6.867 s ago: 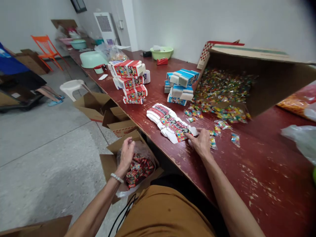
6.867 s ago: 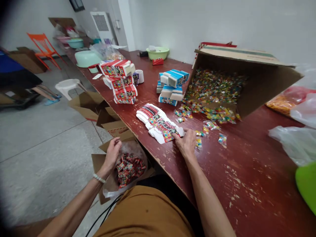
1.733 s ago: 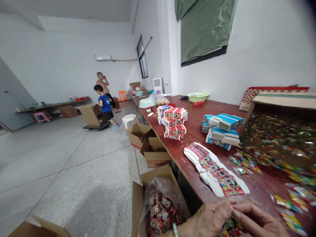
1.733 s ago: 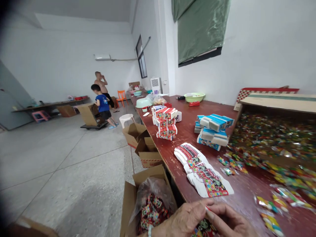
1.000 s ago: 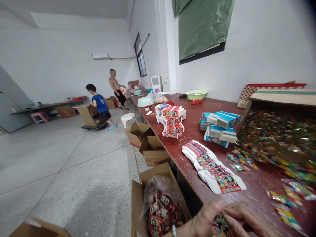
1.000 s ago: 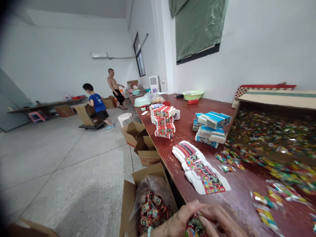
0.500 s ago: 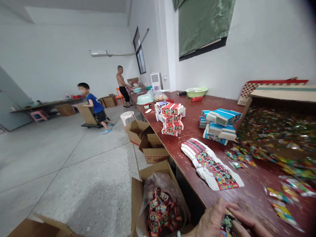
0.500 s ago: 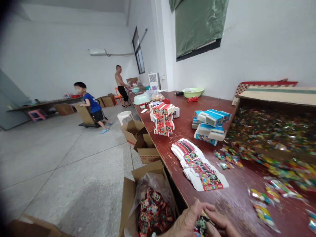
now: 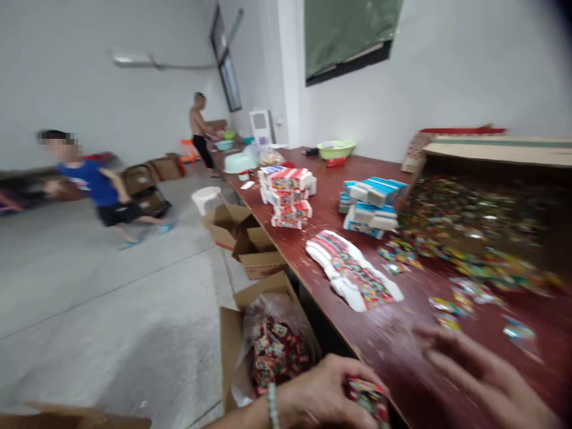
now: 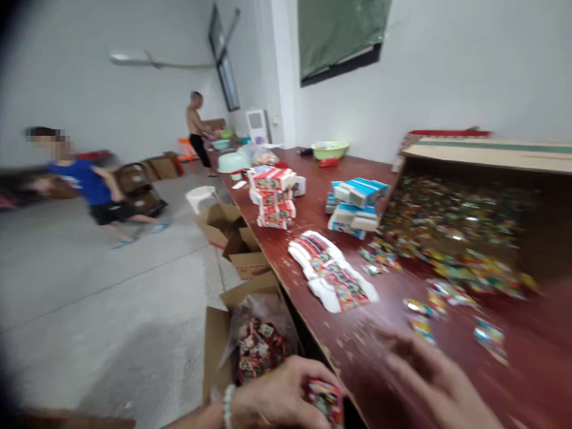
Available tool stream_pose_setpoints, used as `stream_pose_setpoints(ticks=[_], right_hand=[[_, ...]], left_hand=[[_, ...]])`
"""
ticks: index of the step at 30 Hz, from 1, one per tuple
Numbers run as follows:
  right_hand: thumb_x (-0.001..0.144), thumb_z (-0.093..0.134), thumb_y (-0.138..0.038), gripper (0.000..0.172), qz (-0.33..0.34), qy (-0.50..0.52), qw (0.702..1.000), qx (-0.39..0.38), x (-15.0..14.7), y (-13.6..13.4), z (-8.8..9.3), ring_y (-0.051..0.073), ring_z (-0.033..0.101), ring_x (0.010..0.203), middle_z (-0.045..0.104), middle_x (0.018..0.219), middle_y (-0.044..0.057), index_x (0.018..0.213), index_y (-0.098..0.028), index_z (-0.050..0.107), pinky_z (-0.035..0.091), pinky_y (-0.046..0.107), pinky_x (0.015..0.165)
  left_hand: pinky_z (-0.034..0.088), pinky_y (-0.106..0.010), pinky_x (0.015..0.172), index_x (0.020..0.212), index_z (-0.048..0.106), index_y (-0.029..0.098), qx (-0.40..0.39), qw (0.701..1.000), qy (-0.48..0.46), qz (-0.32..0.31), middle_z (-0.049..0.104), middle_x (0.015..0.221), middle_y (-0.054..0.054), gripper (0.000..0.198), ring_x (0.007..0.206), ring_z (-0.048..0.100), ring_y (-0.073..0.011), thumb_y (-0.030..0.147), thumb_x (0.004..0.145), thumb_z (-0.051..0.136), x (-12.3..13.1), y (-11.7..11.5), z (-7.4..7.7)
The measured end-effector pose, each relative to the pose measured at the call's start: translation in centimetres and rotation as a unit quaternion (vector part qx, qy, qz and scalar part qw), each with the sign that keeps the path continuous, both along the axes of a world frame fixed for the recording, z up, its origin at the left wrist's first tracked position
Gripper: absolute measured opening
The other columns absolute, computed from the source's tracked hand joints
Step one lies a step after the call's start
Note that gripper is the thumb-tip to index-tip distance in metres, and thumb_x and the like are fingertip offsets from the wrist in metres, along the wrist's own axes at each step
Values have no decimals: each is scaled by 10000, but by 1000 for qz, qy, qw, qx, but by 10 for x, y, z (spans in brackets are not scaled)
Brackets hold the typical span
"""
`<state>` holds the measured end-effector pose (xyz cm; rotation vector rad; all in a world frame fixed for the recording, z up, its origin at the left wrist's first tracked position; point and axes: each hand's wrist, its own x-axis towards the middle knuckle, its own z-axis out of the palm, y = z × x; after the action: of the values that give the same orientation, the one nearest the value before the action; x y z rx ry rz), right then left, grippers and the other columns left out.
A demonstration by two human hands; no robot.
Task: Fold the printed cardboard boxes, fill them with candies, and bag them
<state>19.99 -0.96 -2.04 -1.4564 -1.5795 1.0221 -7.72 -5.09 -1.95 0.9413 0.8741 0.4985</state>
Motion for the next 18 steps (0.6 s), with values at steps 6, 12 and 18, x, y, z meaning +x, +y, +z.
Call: stream_pose_setpoints(ticks=[6,12,18], right_hand=[[861,537,-477,554,-286,-377,879,56,101,43,-20,432,468,1243,477,1432,217,1310,-154,565,388,630,959],[941,459,-257,297,-208,-399,881,145,85,34,-61,276,555,1081,644,1214,137,1154,-179,652,431,427,941],[964,378,-335,333,-250,-347,882,197,85,34,-43,261,568,861,665,880,139,903,-169,660,449,388,826]], left_hand=[[390,-200,605,1003,730,190,87,976,172,-106,619,753,43,439,688,501,-127,151,567,697,-38,16,9],[367,-190,608,844,619,178,58,979,109,-163,628,743,48,201,696,524,-121,190,643,606,-34,31,3],[404,-198,522,1041,454,188,7,999,-47,-13,656,923,-33,324,609,630,-119,254,749,580,5,42,20]])
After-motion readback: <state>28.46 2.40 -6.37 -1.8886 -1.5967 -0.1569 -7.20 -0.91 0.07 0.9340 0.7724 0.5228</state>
